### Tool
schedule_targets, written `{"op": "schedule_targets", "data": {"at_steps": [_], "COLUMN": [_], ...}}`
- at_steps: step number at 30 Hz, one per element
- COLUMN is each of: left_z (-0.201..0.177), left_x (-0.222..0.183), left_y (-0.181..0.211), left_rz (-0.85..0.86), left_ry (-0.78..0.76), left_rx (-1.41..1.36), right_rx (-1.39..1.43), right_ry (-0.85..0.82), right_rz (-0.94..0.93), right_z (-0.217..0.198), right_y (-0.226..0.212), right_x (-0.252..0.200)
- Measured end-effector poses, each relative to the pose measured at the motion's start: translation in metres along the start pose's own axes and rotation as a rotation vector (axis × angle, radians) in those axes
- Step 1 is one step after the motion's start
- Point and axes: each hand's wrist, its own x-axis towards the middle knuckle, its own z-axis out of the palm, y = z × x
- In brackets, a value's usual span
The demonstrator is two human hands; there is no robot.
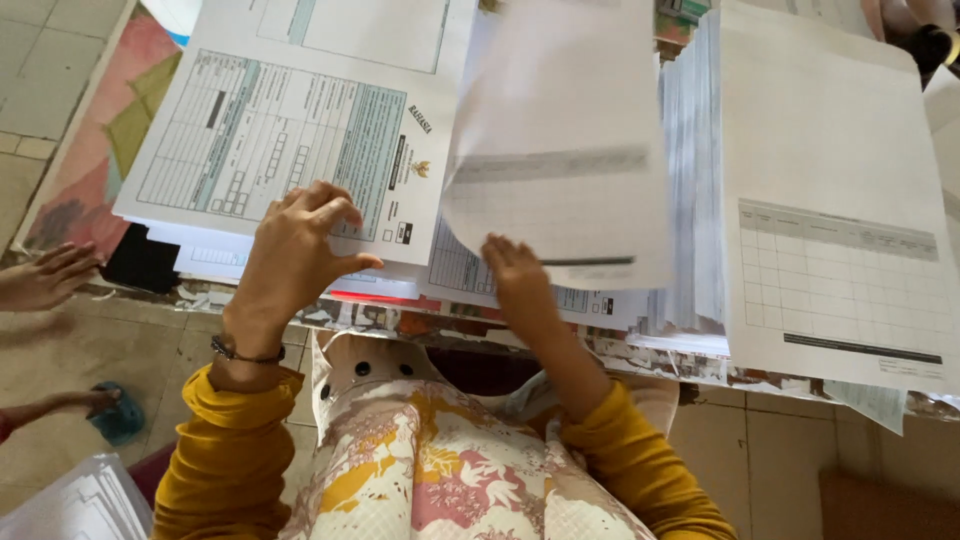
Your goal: The person sorts through a stack of papers by hand, turning pages and organizing them on a table.
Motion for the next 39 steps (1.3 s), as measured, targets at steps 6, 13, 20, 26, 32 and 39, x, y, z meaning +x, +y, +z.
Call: {"op": "schedule_targets", "data": {"at_steps": [6, 13, 20, 26, 32, 39], "left_z": [0.005, 0.023, 0.112, 0.205, 0.296, 0.243], "left_x": [0.002, -0.003, 0.022, 0.028, 0.015, 0.026], "left_y": [-0.018, -0.002, 0.114, 0.202, 0.213, 0.208], "left_rz": [0.105, 0.148, 0.302, 0.230, 0.273, 0.248], "left_ry": [0.051, 0.076, 0.206, -0.025, 0.023, -0.498], "left_rx": [-0.167, 0.005, 0.150, -0.068, 0.088, -0.175], "right_rx": [-0.194, 0.414, -0.018, -0.024, 0.108, -0.004], "right_ry": [-0.010, 0.018, -0.036, -0.203, -0.227, 0.115], "right_rz": [-0.044, 0.067, 0.250, 0.242, 0.283, 0.061], "right_z": [0.046, -0.099, -0.296, -0.311, -0.326, -0.251], "right_y": [-0.015, 0.028, 0.116, 0.161, 0.152, 0.157], "right_x": [-0.016, -0.040, -0.133, -0.172, -0.164, -0.161]}}
